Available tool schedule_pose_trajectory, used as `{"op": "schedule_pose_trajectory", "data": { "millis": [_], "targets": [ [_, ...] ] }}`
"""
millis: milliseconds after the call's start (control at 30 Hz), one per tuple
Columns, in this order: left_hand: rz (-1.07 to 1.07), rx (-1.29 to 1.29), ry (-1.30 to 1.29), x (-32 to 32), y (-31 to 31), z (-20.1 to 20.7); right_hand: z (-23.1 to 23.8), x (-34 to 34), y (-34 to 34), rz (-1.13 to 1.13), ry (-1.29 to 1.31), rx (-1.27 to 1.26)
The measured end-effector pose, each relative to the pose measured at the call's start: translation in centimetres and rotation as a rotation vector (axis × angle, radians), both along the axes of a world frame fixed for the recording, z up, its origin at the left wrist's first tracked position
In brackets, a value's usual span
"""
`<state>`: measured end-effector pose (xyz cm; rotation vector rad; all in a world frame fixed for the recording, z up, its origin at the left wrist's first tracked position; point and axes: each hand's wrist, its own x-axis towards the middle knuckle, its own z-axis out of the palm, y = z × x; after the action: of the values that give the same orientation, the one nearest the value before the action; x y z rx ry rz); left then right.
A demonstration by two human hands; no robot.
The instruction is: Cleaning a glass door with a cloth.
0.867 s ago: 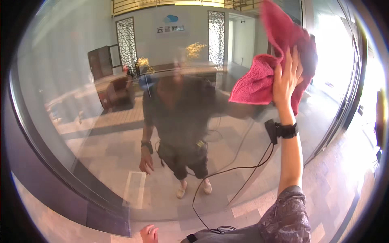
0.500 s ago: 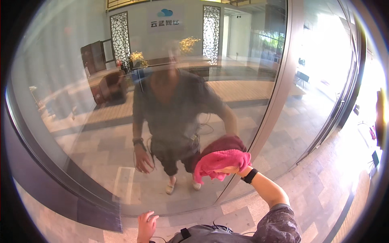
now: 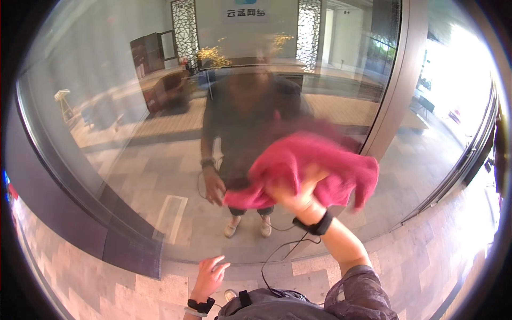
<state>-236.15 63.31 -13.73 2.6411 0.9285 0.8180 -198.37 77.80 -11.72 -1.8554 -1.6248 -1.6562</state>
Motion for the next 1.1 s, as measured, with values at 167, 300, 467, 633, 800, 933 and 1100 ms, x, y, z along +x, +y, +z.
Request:
{"op": "schedule_pose_trajectory", "data": {
  "millis": [167, 300, 467, 633, 800, 933, 1100],
  "targets": [
    [0.015, -0.014, 0.021, 0.3, -2.2, 1.5, 4.1, -7.3, -6.3, 0.770, -0.505, -0.315],
    [-0.119, -0.040, -0.065, 4.4, -3.2, 3.4, 4.0, -7.4, -7.6, 0.569, -0.801, -0.242],
    [-0.030, -0.372, -0.344, 7.6, -2.9, 2.3, 9.4, -11.5, -13.7, 1.461, 0.624, -0.657],
    [0.161, -0.374, -0.934, 9.3, -1.2, 3.0, 11.1, -12.6, -16.6, 1.693, 1.160, -0.923],
    [0.099, -0.794, -1.320, 8.7, 1.4, 2.8, 8.7, -13.4, -19.7, 1.498, 1.446, -1.139],
    [0.146, -0.793, -1.508, 5.8, 5.3, 3.2, 9.9, -10.0, -19.9, 1.278, 0.575, -0.897],
    [0.389, -0.443, -1.669, -1.7, 12.3, 5.5, 15.5, -1.3, -18.7, 0.882, 0.523, 0.008]
  ]
}}
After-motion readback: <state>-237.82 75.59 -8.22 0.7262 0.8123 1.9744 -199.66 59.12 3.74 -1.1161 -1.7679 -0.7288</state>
